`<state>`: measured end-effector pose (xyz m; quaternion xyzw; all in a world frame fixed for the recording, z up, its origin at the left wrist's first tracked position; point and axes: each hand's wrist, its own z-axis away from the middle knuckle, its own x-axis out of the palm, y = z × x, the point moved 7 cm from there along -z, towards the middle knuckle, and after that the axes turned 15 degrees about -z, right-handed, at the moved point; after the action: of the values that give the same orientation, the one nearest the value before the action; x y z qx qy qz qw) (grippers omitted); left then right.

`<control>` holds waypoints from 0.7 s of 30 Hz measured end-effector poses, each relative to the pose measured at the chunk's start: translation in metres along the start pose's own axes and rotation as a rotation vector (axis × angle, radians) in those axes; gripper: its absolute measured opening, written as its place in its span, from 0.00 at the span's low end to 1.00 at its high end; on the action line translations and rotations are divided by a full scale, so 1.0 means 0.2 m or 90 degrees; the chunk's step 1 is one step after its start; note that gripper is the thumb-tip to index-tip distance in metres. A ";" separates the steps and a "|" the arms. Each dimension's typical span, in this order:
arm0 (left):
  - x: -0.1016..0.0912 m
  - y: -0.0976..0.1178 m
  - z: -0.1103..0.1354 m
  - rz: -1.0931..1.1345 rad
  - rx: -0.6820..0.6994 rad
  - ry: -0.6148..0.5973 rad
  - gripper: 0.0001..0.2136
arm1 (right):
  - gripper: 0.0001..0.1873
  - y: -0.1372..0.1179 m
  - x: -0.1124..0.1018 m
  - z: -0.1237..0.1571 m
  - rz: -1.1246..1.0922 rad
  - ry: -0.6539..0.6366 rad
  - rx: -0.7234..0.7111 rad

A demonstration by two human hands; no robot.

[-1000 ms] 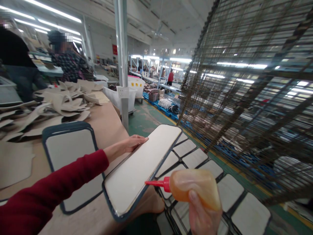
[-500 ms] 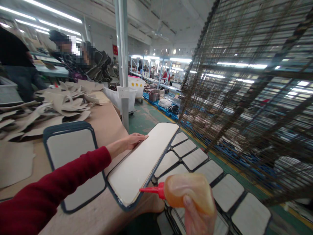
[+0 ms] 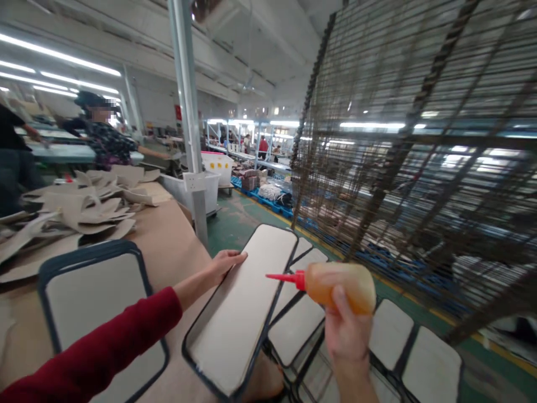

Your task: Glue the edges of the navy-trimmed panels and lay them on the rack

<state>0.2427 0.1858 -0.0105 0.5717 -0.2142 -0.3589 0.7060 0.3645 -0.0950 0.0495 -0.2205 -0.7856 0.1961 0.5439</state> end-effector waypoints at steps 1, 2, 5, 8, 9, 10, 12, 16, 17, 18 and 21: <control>0.04 0.01 0.02 -0.004 0.013 -0.013 0.18 | 0.24 0.00 0.01 -0.05 0.003 0.005 -0.017; 0.07 0.02 0.05 -0.003 0.029 -0.030 0.19 | 0.25 0.01 0.00 -0.09 0.008 0.011 -0.031; 0.17 0.06 0.10 0.009 0.085 -0.098 0.22 | 0.30 0.03 -0.09 -0.15 0.026 0.023 -0.051; 0.21 0.09 0.12 0.022 0.106 -0.129 0.22 | 0.30 0.01 -0.17 -0.16 0.045 0.012 -0.066; 0.21 0.10 0.13 0.029 0.096 -0.126 0.21 | 0.29 0.00 -0.19 -0.16 0.049 0.010 -0.069; 0.21 0.10 0.14 0.037 0.087 -0.123 0.20 | 0.28 -0.01 -0.21 -0.17 0.052 0.010 -0.073; 0.23 0.12 0.16 0.042 0.086 -0.133 0.17 | 0.28 -0.04 -0.23 -0.18 0.053 0.021 -0.080; 0.30 0.18 0.22 0.004 0.121 -0.187 0.12 | 0.31 -0.07 -0.28 -0.17 0.049 0.036 -0.074; 0.31 0.18 0.22 -0.002 0.117 -0.185 0.12 | 0.31 -0.06 -0.30 -0.13 0.054 0.036 -0.066; 0.32 0.19 0.22 -0.004 0.111 -0.179 0.12 | 0.32 -0.05 -0.32 -0.08 0.066 0.033 -0.055; 0.31 0.19 0.20 -0.004 0.095 -0.157 0.12 | 0.38 0.02 -0.43 0.16 0.136 0.011 -0.005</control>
<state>0.2656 0.1162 0.0301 0.5747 -0.3235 -0.4115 0.6291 0.3623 -0.1420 -0.0297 -0.3066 -0.7535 0.2477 0.5261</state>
